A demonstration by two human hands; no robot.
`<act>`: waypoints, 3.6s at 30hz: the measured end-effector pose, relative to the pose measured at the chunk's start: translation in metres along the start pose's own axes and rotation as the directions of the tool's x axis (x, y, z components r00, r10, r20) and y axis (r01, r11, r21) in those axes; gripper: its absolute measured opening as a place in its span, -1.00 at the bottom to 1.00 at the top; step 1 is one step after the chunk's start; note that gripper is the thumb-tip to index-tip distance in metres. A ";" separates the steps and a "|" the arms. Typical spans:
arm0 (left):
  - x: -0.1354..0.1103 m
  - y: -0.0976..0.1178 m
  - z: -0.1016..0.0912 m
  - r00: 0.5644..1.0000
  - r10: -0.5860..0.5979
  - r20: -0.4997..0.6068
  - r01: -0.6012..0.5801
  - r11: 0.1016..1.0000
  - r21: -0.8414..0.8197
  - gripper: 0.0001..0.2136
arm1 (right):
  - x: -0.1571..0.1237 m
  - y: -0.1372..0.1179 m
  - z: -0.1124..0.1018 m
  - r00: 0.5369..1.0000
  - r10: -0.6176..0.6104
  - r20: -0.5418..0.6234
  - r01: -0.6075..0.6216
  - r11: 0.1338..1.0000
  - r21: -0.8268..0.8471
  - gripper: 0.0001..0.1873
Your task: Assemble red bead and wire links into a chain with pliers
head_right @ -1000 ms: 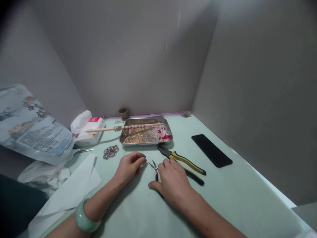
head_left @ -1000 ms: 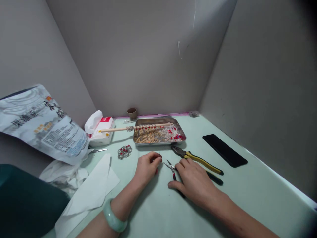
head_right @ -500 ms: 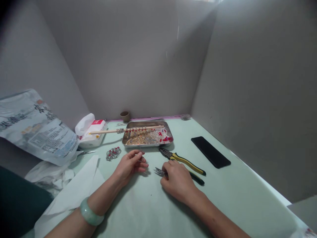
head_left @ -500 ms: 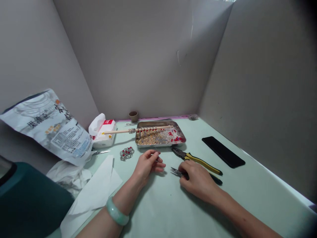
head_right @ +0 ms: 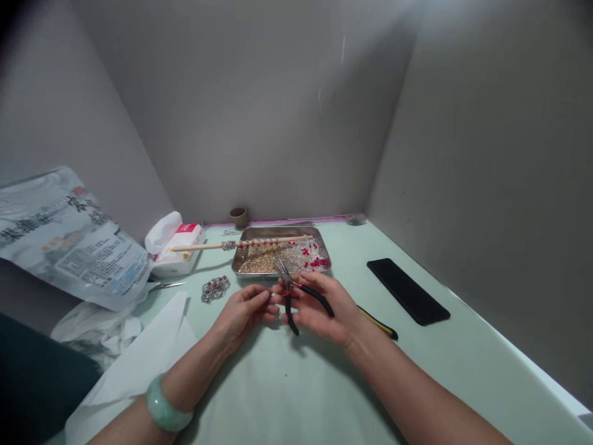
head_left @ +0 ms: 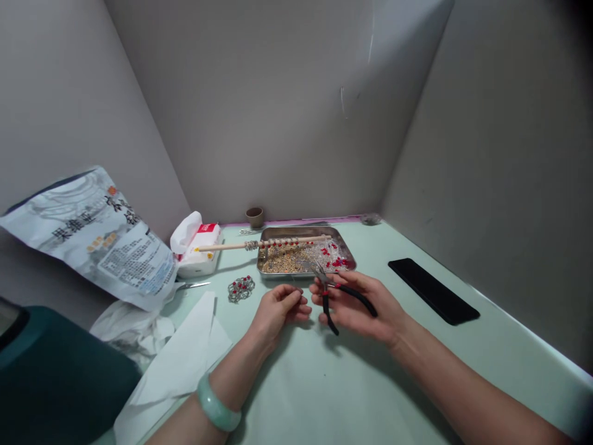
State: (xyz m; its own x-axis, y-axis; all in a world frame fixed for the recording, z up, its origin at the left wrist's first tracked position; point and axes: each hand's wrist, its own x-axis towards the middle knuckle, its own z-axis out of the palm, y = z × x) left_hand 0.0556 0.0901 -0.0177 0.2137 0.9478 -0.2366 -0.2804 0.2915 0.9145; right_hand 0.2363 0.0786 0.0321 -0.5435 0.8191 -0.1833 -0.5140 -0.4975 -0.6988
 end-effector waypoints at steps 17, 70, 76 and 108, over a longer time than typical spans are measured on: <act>0.002 0.000 0.007 0.994 0.107 -0.036 -0.100 0.982 0.157 -0.75 | 0.007 0.029 -0.022 0.824 -0.527 0.210 -0.035 -0.418 -0.908 -0.85; -0.006 -0.015 0.012 0.947 0.287 0.144 -0.317 0.907 0.277 -0.39 | 0.018 0.035 -0.025 0.767 -0.625 -0.141 0.139 0.378 -0.915 -0.84; -0.007 -0.012 0.015 0.940 0.330 0.089 -0.341 0.883 0.322 -0.53 | 0.015 0.033 -0.020 0.726 -0.684 -0.065 0.096 0.195 -0.976 -0.84; -0.005 -0.012 0.017 0.957 0.283 0.070 -0.291 0.933 0.211 -0.47 | 0.017 0.032 -0.029 0.747 -0.643 -0.168 0.111 0.369 -0.923 -0.84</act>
State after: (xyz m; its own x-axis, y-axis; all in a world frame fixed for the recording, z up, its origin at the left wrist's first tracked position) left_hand 0.0741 0.0800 -0.0214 0.1907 0.9801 0.0552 -0.1263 -0.0312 0.9915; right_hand 0.2298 0.0853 -0.0134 0.0359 0.9798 0.1965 0.3622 0.1705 -0.9164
